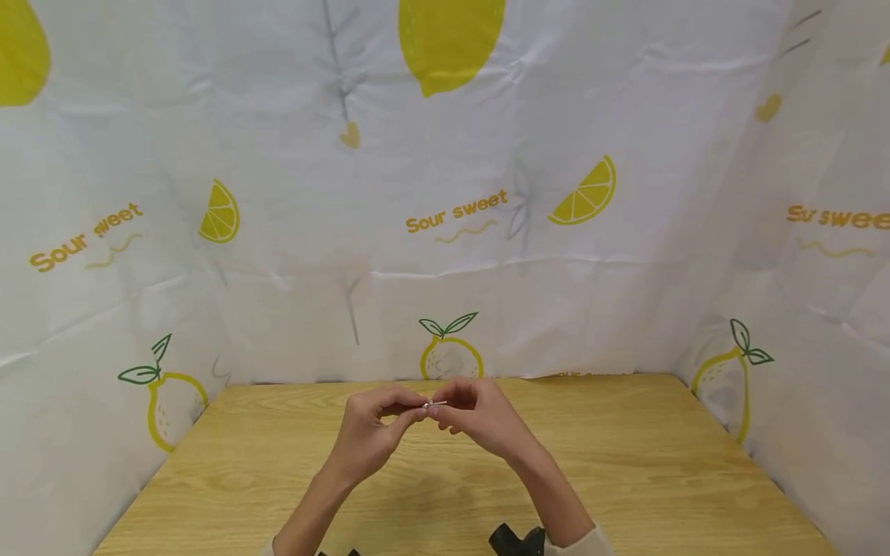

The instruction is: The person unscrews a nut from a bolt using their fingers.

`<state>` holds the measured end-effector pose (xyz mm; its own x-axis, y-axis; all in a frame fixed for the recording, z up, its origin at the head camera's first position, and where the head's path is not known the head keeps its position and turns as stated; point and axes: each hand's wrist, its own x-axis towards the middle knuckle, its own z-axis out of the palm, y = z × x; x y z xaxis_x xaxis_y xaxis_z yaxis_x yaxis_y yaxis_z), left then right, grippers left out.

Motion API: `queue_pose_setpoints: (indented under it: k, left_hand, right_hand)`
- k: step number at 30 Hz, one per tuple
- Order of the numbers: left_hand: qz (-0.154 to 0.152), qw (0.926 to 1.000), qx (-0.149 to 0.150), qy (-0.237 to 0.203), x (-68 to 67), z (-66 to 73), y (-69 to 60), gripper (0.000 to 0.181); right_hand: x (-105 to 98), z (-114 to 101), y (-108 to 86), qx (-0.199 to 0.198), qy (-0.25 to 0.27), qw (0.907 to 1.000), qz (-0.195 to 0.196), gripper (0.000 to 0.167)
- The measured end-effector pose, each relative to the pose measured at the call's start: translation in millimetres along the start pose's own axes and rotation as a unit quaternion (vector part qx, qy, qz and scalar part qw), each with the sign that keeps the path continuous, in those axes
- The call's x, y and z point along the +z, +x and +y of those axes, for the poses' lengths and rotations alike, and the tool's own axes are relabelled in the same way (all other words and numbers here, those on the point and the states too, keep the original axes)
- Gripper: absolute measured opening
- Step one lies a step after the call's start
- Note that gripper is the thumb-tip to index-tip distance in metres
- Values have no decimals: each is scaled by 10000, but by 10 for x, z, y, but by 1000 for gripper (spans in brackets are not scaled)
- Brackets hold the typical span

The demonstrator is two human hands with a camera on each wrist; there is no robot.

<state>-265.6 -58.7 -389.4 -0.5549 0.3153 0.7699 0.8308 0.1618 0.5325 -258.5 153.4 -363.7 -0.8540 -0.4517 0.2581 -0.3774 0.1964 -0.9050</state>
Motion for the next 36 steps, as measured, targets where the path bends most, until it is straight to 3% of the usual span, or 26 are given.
queue_pose_setpoints:
  k: [11, 26, 36]
  left_hand:
    - [38, 10000, 61, 23, 13, 17, -4, 5]
    - [-37, 9999, -126, 96, 5, 18, -6, 10]
    - [1, 10000, -53, 65, -6, 15, -4, 8]
  right_hand:
    - [-21, -1, -2, 182, -270, 9995, 33, 30]
    - [-17, -16, -15, -142, 38, 9998, 145, 26]
    - [-9, -5, -4, 133, -92, 9998, 90, 26]
